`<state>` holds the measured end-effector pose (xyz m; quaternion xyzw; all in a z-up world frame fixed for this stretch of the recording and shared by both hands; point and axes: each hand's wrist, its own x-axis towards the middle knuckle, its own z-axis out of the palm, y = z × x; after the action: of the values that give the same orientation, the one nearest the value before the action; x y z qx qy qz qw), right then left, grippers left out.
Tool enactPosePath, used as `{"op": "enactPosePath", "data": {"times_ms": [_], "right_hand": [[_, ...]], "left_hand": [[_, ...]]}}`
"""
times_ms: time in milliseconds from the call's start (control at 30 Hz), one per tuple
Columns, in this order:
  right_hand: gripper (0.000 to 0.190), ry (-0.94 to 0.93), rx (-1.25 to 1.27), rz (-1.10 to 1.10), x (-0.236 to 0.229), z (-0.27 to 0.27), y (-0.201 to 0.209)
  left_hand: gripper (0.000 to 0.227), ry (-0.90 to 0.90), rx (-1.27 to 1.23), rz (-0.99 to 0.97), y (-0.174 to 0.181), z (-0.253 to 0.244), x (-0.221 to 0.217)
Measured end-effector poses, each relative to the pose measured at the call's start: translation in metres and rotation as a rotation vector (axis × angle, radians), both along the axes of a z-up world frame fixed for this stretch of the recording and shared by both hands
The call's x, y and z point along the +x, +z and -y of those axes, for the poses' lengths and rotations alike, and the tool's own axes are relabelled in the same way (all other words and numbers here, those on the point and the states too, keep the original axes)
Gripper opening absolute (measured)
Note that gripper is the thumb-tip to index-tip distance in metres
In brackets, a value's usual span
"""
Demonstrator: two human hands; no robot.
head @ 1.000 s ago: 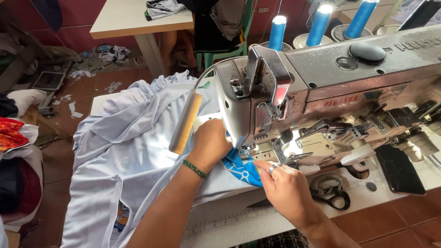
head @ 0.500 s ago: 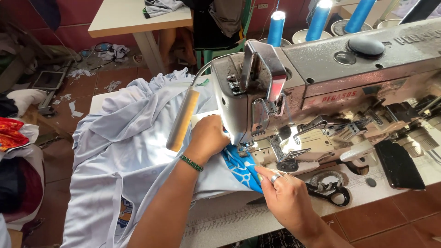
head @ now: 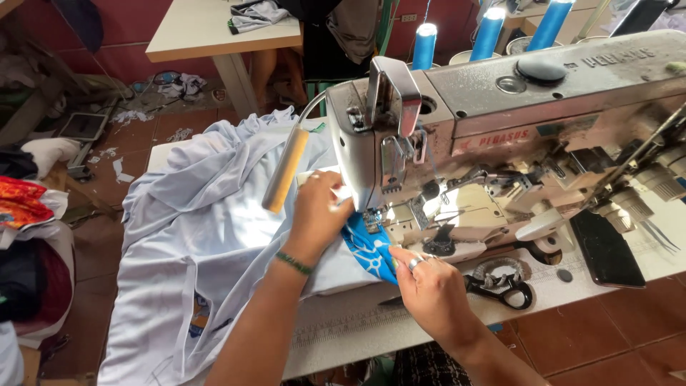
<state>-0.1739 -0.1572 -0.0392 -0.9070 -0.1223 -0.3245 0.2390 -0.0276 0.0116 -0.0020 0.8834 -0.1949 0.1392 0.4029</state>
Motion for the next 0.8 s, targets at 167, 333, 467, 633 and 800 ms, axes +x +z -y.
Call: {"op": "enactPosePath", "data": {"times_ms": [167, 333, 467, 633, 800], "right_hand": [[0.022, 0.021, -0.001, 0.046, -0.002, -0.001, -0.002], [0.024, 0.075, 0.045, 0.058, -0.012, -0.01, 0.0], [0.02, -0.061, 0.048, 0.055, -0.017, -0.012, 0.003], [0.018, -0.056, 0.035, 0.072, -0.021, -0.017, 0.011], [0.021, -0.041, 0.108, 0.032, -0.007, -0.006, -0.008]], "left_hand": [[0.034, 0.07, -0.154, 0.307, -0.061, -0.066, -0.097], [0.061, 0.047, -0.137, 0.096, -0.056, -0.092, -0.134], [0.037, 0.111, -0.171, 0.238, 0.006, -0.066, -0.129], [0.057, 0.108, 0.279, -0.21, 0.018, -0.029, -0.091], [0.025, -0.141, -0.741, -0.636, -0.01, -0.036, -0.068]]}}
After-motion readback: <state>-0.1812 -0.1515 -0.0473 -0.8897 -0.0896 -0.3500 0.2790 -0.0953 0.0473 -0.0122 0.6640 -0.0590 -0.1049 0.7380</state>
